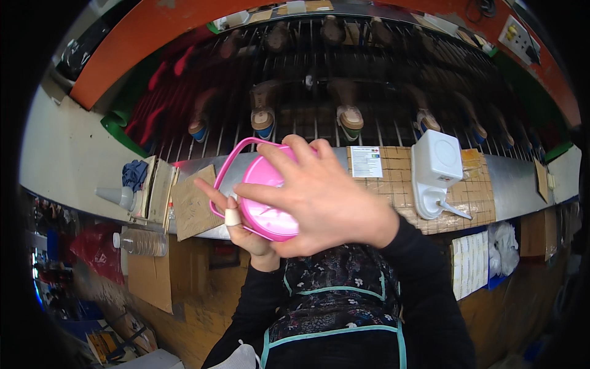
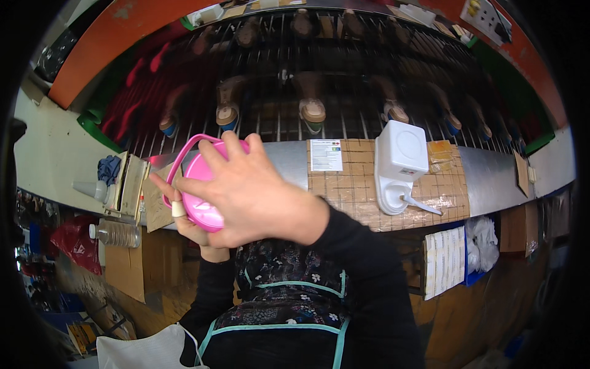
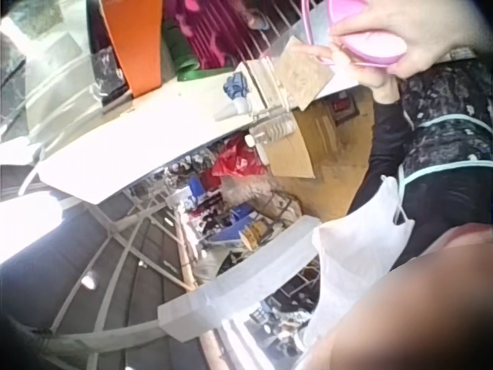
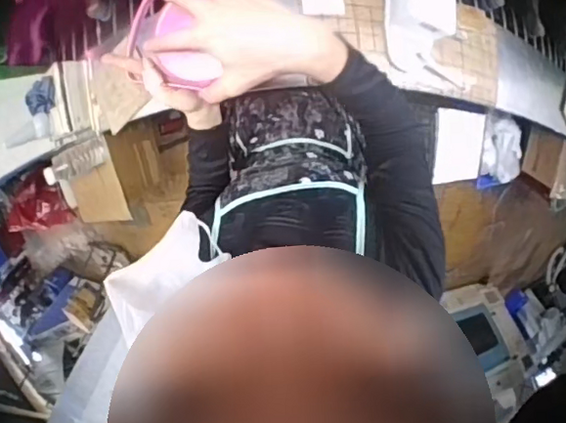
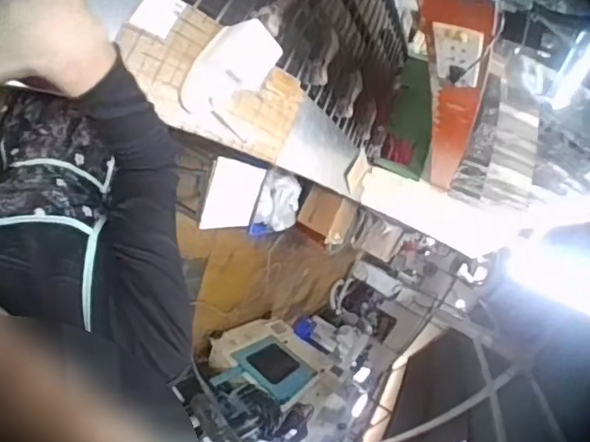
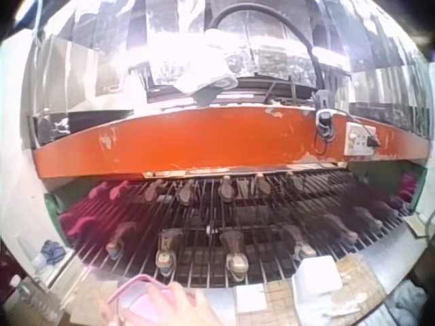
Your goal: The person repeatedly applies a white adhesive to the sole of a blue and beige sandal using a small brush. They dip the brush into a white container, spread the adhesive across the sole, and place the sandal on a metal rack. The person repeats this process for multiple sandals.
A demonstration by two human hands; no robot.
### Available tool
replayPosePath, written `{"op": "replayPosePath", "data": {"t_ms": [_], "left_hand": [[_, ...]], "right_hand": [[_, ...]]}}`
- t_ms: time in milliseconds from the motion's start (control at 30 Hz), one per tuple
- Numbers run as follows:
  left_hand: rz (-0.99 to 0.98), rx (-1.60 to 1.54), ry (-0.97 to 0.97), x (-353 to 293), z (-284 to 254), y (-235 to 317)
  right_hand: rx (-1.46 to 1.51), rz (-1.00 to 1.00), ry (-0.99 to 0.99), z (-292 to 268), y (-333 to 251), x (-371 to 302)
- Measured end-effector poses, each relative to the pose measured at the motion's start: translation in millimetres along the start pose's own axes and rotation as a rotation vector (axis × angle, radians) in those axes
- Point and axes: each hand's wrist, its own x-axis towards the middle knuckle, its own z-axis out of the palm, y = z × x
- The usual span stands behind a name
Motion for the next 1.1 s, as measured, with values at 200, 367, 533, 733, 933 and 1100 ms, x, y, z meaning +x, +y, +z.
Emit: {"op": "replayPosePath", "data": {"t_ms": [200, 367, 533, 733, 933, 1100], "left_hand": [[0.048, -0.054, 0.063, -9, 1, -7], [0.104, 0.005, 0.171, -12, 13, -7], [0.076, -0.038, 0.067, -13, 17, -3], [0.033, -0.062, 0.102, -14, 17, 0], [0.067, 0.056, 0.143, -11, 5, -5], [0.125, 0.237, 0.15, 0, -7, 12]], "right_hand": [[-0.215, 0.39, 0.241, -3, -41, 5], [0.262, 0.582, -0.094, -80, -14, -24], [0.228, -0.276, 0.093, -39, 22, -17], [0.025, 0.023, 0.389, 28, -11, -10], [0.032, 0.201, 0.591, 37, -28, -13], [1.315, -0.485, 0.362, 16, -19, -59]]}}
